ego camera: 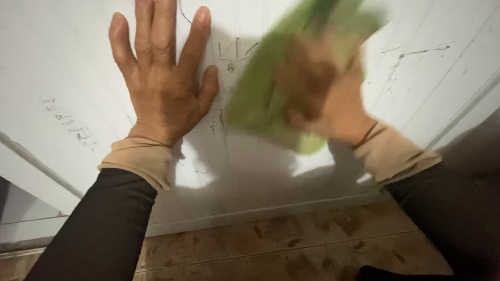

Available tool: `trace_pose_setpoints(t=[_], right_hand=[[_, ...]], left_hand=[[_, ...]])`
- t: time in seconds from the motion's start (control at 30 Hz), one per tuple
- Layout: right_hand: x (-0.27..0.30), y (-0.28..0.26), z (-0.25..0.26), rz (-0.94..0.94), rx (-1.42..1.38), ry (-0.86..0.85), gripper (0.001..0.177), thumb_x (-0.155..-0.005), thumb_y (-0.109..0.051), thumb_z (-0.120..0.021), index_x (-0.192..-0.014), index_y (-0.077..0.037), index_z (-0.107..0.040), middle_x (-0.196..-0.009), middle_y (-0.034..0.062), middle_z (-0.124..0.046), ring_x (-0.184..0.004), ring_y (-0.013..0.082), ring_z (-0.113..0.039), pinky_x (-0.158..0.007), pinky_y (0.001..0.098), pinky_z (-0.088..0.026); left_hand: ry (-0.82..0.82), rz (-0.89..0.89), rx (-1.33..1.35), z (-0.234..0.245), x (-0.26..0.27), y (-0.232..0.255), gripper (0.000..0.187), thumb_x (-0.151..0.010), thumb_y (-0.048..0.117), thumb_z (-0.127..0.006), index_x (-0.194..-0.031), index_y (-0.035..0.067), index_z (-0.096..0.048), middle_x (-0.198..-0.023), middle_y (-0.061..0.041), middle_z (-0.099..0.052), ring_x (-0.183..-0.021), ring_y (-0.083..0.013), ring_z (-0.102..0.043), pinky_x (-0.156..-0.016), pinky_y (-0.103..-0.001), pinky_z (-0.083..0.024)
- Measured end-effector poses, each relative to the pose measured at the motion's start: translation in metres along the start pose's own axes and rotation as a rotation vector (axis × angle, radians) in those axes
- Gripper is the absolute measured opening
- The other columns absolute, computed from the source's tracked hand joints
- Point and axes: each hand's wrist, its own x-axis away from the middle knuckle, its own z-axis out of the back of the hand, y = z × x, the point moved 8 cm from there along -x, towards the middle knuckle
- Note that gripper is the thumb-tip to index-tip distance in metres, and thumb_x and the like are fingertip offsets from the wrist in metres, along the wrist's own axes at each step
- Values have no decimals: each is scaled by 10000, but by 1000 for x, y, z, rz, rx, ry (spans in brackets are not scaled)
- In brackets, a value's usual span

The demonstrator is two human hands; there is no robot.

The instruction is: The person cleans scribbles off a wall by wiping the surface with a cloth.

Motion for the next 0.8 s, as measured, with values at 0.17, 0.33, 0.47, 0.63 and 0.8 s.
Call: trace_pose_setpoints(t=[0.17,0.33,0.47,0.63,0.8], right_hand=[[46,-9,-24,198,-4,-197,763,-1113,-635,-637,-1755,-224,-622,-1905,172,-275,-1757,465,-184,-1464,738,-97],[23,69,15,-99,124,1,808,-1127,-696,-557,-1796,-244,-534,-1929,165,-207,-1764,486,-126,-1477,734,-43],[20,81,17,-225,93,30,862,-1157,-716,-548,-1886,-274,-423,-1953,172,-203,-1801,444,-119,-1433,728,0],[62,5,-16,148,-306,239,522,-1269,-528,-422,-1110,-89,-655,-1878,293,-186,-1817,527,-24,-1435,882,0],[161,-9,-92,77,-358,-1209,670,-1214,-736,-201,-1561,-344,-617,-1481,171,-603,-1657,418,-396,-1450,791,78]], left_hand=[[4,-6,-4,2,0,3,894,-1045,246,-769,-1881,222,-452,-1910,-237,-213,-1777,-476,-169,-1433,-719,-93],[-18,1,-20,2,2,3,877,-1049,248,-758,-1879,210,-474,-1911,-221,-238,-1784,-473,-183,-1434,-709,-90],[13,-5,-15,2,-2,5,891,-1038,223,-756,-1879,214,-462,-1910,-231,-233,-1778,-478,-182,-1433,-706,-83],[14,0,-6,1,-1,2,908,-1030,236,-774,-1876,226,-445,-1913,-232,-236,-1782,-464,-175,-1444,-699,-83],[31,-8,-5,2,-1,4,903,-1033,236,-785,-1873,221,-452,-1908,-230,-239,-1777,-460,-173,-1439,-703,-90]])
